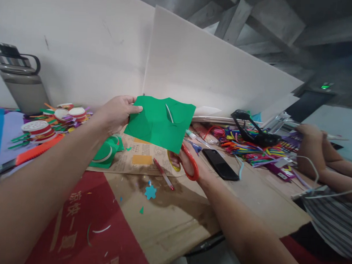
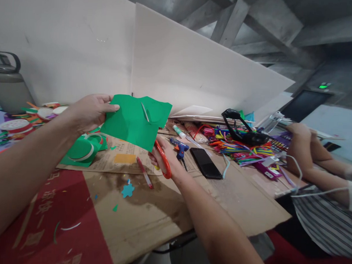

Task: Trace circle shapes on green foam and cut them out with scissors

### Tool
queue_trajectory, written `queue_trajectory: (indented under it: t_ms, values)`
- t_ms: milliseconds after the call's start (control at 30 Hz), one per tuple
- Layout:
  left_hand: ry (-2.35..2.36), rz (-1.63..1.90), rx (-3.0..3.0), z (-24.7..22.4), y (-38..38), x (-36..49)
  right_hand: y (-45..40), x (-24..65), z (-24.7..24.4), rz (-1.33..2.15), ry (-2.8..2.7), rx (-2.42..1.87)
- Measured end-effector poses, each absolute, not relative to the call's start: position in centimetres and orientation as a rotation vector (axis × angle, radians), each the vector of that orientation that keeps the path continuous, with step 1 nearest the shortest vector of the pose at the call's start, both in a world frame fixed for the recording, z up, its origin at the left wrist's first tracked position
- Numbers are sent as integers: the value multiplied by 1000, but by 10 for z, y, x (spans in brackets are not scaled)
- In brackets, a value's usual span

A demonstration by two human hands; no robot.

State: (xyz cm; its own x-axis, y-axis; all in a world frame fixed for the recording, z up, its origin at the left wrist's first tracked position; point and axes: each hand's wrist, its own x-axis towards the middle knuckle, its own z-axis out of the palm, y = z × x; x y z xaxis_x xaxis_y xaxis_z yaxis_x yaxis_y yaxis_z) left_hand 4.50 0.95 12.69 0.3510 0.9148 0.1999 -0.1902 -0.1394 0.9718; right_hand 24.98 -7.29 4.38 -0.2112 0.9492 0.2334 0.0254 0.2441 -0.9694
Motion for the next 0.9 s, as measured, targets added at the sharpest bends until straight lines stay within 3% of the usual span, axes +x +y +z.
queue_trajectory:
  t_ms: [900]
  values:
    - [761,1179,1557,116,8,54,-76,249,52,1113,-1347,-1143]
